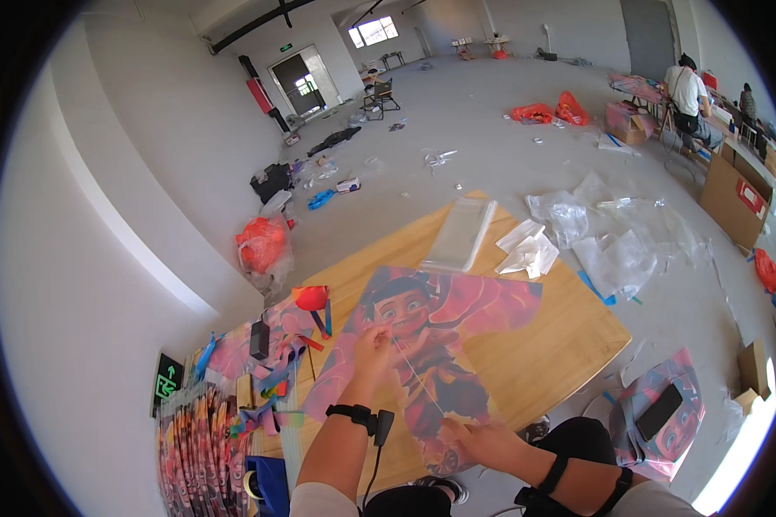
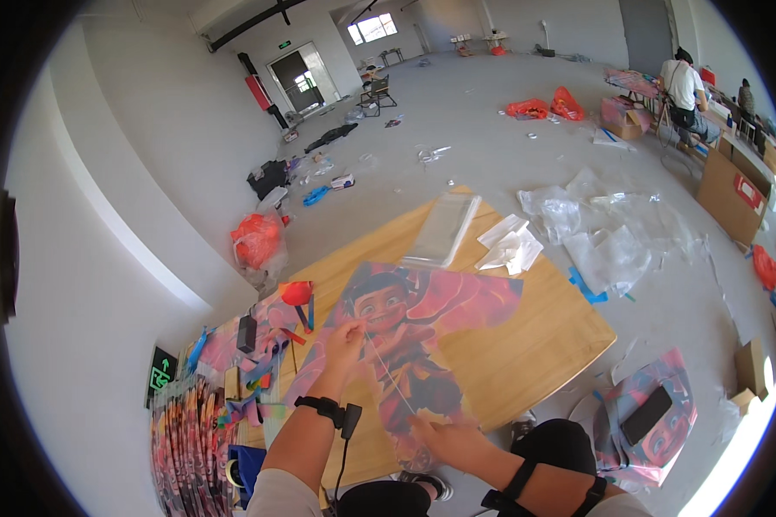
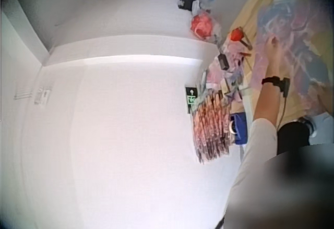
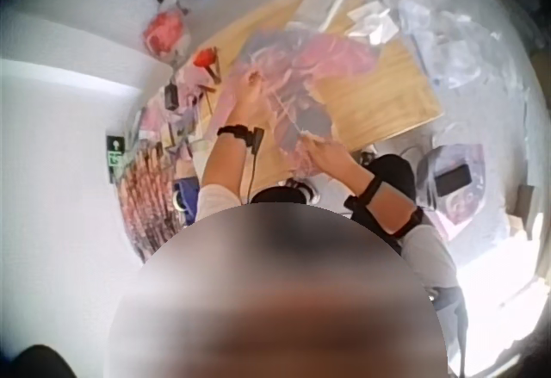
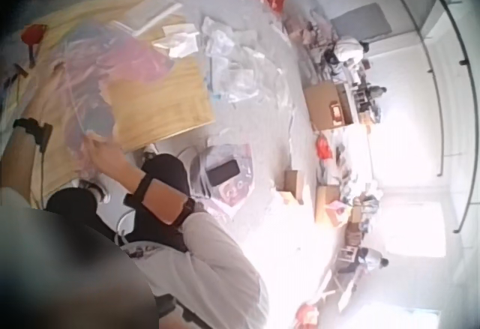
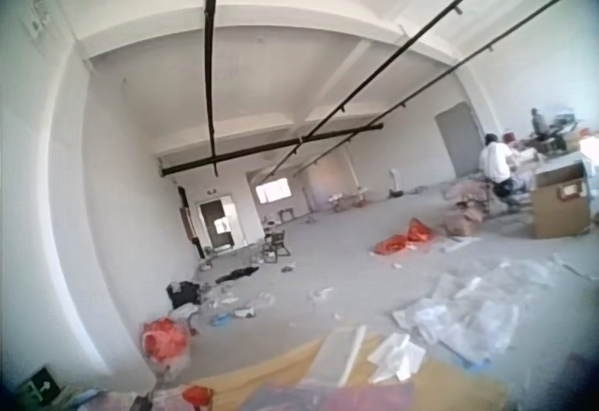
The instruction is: The person is assembling a kite by attaching support rods and tape to the kite fabric.
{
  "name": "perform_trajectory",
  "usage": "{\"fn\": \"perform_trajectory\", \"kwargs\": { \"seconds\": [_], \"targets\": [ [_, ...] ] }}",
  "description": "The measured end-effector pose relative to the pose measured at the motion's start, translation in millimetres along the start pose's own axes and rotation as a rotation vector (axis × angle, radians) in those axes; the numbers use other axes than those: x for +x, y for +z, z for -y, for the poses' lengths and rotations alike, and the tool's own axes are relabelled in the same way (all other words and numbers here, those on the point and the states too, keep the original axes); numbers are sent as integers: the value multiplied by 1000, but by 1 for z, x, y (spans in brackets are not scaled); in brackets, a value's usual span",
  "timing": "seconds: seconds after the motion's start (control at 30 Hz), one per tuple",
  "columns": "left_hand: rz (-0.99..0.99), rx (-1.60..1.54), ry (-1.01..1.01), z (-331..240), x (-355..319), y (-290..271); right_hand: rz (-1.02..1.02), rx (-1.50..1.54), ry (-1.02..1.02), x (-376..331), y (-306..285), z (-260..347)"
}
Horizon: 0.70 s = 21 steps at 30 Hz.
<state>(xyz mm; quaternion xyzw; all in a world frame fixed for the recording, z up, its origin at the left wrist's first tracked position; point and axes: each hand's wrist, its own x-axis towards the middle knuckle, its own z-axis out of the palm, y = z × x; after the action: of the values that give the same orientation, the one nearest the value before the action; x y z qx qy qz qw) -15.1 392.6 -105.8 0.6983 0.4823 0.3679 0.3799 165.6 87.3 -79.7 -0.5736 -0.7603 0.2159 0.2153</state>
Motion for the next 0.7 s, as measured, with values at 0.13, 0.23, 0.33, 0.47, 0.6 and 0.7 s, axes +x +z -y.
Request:
{"fn": "perform_trajectory", "kwargs": {
  "seconds": [0.13, 0.23, 0.33, 0.47, 0.6, 0.7],
  "targets": [
    [14, 274, 269, 45, 44, 21, -23, -69, 78, 47, 17, -30],
    [9, 368, 340, 64, 65, 29, -121, -70, 25, 63, 26, -48],
    [-10, 516, 417, 73, 76, 32, -147, -51, 14, 77, 34, -56],
    [-23, 536, 483, 76, 77, 35, -118, -51, 23, 83, 38, -57],
    [-33, 445, 428, 72, 68, 38, -249, 34, -15, 87, 35, -61],
    [-22, 596, 421, 66, 62, 40, -256, 32, -32, 90, 32, -61]
  ]
}}
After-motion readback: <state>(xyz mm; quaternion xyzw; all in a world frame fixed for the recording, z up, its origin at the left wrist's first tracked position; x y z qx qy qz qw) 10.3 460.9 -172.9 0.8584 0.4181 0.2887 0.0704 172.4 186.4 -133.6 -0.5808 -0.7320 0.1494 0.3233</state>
